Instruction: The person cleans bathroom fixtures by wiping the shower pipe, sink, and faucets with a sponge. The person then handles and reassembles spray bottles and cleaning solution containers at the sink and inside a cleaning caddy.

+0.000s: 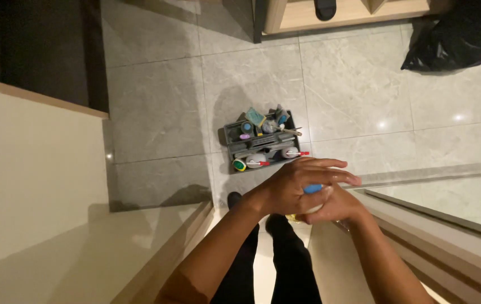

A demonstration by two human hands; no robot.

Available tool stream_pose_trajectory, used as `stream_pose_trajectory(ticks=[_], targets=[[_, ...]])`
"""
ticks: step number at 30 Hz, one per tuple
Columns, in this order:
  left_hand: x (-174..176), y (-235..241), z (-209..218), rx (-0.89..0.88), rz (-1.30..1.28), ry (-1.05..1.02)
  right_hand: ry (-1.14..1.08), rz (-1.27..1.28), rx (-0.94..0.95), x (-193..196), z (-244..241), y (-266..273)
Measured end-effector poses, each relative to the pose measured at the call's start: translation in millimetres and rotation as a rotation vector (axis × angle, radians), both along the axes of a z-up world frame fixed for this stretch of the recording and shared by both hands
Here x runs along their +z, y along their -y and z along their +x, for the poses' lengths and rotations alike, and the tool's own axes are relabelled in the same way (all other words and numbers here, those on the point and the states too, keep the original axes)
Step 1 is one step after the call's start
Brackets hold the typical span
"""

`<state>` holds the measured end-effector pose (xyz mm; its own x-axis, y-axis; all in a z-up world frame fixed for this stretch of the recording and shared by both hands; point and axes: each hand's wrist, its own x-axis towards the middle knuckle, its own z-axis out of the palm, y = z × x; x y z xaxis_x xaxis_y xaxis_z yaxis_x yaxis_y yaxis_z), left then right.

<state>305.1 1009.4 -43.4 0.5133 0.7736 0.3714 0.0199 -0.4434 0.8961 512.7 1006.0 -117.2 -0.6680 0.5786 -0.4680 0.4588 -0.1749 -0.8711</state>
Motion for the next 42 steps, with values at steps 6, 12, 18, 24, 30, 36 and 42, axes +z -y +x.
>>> stream_pose_trajectory(ticks=[6,12,18,24,30,36,42], targets=[[-47,-44,8,0.034,-0.146,0.113,-0.141,0.244,0.055,-74,29,-39],[-100,-59,37,0.536,0.058,-0.394,-0.068,0.598,-0.337,-113,-9,-59],[-126,-68,54,0.821,-0.097,-0.718,0.071,0.696,-0.674,-120,-47,-72],[-137,-74,22,0.521,-0.597,-0.585,0.175,0.921,-0.584,-123,-53,-79],[-154,-80,6,0.453,-0.213,-0.315,0.115,0.875,-0.474,-143,-50,-90],[-155,-63,7,0.184,-0.021,-0.158,-0.223,0.482,0.042,-177,4,-63],[-180,-46,8,-0.196,-0.020,-0.026,-0.232,-0.300,0.034,-234,43,30]])
